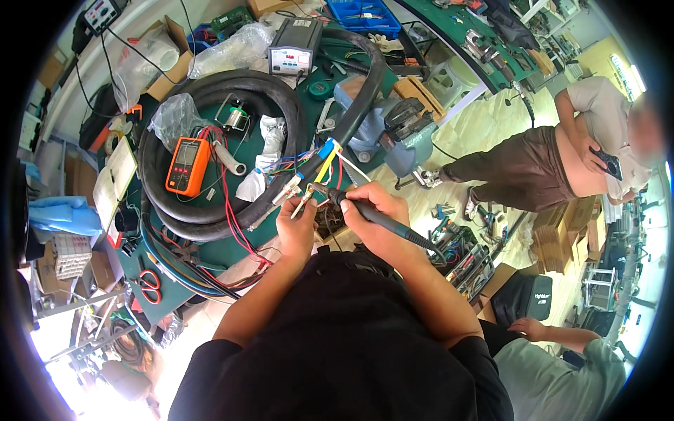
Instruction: The person uses a soldering iron to connect wires on a large cable while another person assists by holding components.
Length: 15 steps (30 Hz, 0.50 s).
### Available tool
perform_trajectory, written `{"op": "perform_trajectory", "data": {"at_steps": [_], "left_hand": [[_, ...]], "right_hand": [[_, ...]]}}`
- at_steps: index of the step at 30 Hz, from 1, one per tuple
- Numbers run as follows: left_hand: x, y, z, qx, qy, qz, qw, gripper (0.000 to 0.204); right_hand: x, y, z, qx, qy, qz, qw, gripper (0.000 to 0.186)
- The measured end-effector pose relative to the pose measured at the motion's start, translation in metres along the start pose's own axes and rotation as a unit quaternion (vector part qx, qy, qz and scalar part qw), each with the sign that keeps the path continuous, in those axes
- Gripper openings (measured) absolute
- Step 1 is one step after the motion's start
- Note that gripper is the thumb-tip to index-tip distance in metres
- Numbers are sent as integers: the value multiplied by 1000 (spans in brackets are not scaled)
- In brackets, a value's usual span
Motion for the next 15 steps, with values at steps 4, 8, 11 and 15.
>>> {"op": "perform_trajectory", "data": {"at_steps": [4, 8, 11, 15], "left_hand": [[1, 0, 0, 0, -5, 6, 1000, 20], [3, 1, 0, -1, 2, 8, 1000, 20], [2, 1, 0, -2, 4, 3, 1000, 20], [1, 0, -1, -6, 16, 2, 1000, 20]], "right_hand": [[0, -1, 0, -3, 0, -9, 1000, 11], [0, -1, 1, -7, 4, -14, 1000, 11], [0, -2, 1, -11, 8, -12, 1000, 10], [1, -2, 2, -16, 14, -14, 1000, 10]]}}
Point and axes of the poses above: each hand's wrist, its own y-axis towards the middle knuckle, its own z-axis out of the palm, x = y × z, the point moved 2 cm from there along y, towards the middle knuckle, and after that the axes turned 12 degrees about y, right-handed, at the moved point
